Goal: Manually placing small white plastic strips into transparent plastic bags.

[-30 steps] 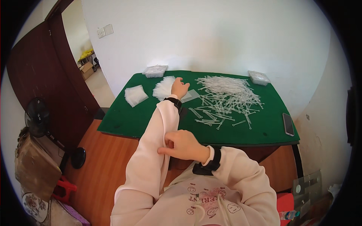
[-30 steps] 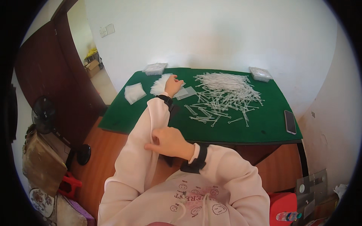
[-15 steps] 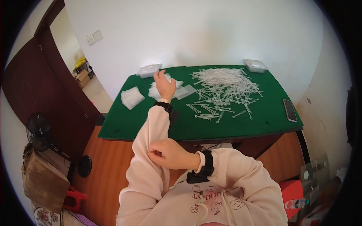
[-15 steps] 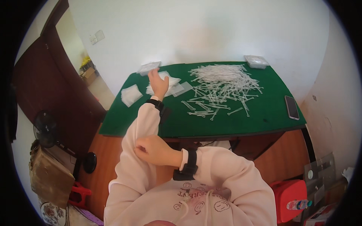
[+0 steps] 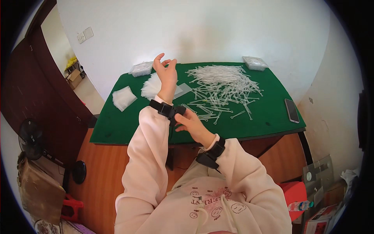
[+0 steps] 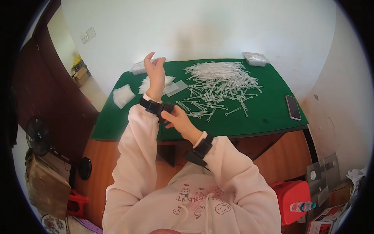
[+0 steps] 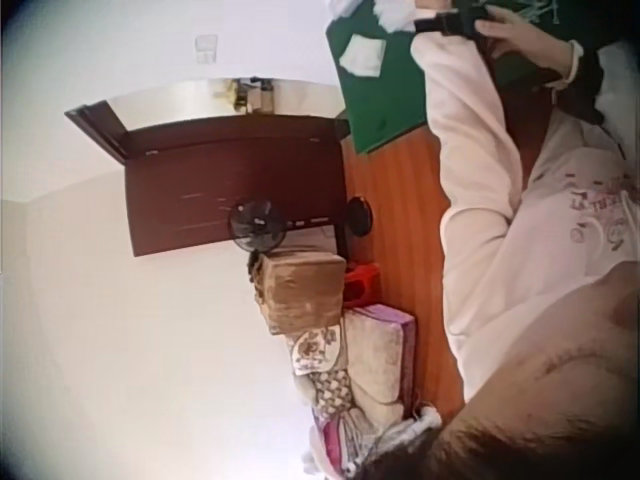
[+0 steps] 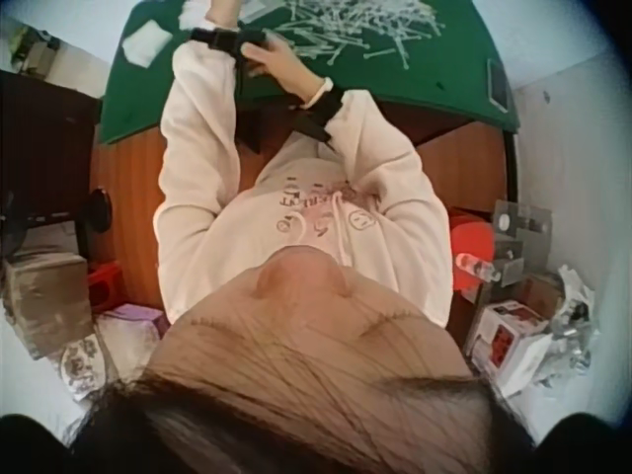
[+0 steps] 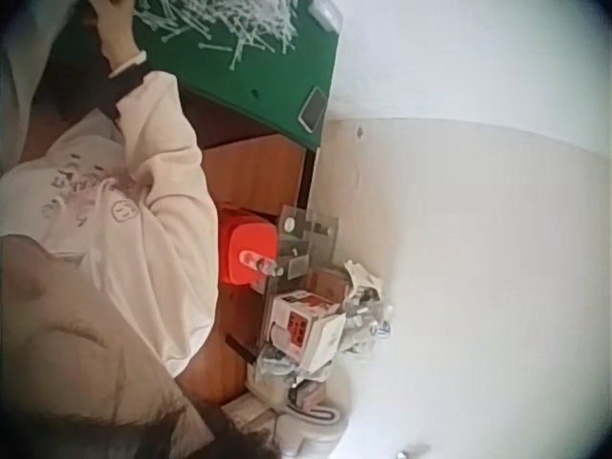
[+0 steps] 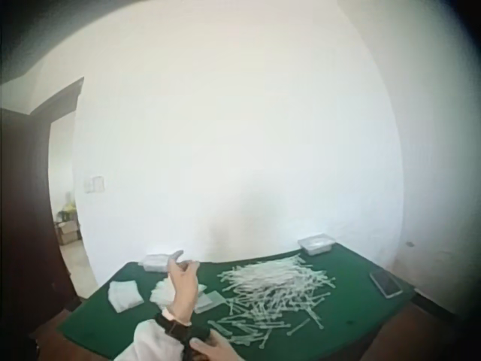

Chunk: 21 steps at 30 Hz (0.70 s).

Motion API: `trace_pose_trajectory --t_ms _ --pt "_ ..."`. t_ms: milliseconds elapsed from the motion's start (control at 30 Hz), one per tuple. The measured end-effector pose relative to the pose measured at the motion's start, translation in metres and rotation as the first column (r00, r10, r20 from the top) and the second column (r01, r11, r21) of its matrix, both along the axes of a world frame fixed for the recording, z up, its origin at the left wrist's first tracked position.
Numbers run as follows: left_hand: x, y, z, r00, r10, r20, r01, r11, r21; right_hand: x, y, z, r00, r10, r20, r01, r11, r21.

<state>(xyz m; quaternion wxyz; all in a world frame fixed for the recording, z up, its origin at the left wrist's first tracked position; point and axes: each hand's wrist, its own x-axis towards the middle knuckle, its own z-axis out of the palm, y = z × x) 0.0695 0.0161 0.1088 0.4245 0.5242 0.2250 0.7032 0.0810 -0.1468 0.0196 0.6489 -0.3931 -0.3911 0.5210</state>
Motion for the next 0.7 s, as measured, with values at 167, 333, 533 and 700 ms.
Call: trace_pose_trajectory --t_ms 167,333,533,700 --pt "-0.008 -0.009 -0.003 0.976 0.119 -0.183 -0.065 0.959 0.275 -0.013 0.003 -0.006 0.996 0.016 0.092 -0.025 0.996 0.089" --pt "-0.012 -0.013 -0.017 0.588 0.695 -0.414 0.094 0.449 0.889 -0.033 -0.012 -0.014 0.999 0.035 0.006 -0.035 0.999 -0.039" --pt "-0.005 -0.013 -0.026 0.542 0.704 -0.46 0.122 0.476 0.871 -0.036 -0.02 -0.015 0.997 0.071 0.036 -0.067 0.991 -0.115" --pt "-0.012 -0.01 -0.025 0.893 0.048 -0.448 0.087 0.957 0.277 0.05 0.002 0.014 0.978 -0.035 0.204 0.048 0.997 -0.06"
